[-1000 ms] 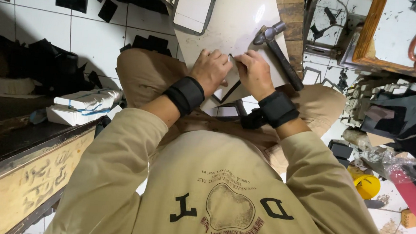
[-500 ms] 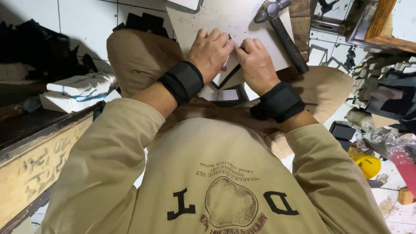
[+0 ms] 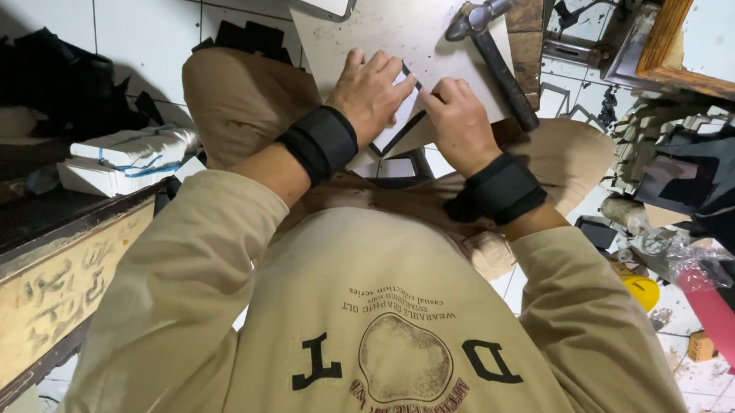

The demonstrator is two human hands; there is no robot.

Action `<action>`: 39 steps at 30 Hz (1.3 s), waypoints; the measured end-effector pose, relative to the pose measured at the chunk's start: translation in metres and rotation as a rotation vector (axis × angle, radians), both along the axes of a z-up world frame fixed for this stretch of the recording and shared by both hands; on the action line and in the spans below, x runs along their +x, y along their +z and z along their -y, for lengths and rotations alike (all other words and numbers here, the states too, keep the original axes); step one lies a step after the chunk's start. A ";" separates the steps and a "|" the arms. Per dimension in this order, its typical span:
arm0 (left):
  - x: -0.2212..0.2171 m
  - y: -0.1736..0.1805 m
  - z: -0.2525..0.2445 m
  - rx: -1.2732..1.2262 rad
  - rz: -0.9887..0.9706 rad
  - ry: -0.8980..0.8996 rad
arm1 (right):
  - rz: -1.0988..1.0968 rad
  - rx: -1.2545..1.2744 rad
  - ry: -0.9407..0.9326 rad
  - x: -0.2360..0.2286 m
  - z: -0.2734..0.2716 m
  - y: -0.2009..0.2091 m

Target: The person assembles and hammers leather pieces to create a cardholder.

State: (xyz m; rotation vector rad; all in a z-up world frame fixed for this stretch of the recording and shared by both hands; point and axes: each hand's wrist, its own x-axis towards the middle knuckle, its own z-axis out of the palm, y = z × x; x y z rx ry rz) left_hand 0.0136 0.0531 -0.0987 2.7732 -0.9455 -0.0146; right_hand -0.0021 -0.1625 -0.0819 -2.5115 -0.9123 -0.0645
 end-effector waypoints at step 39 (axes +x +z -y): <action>-0.011 0.006 -0.011 -0.295 -0.146 -0.048 | -0.061 0.098 -0.038 -0.027 -0.006 0.005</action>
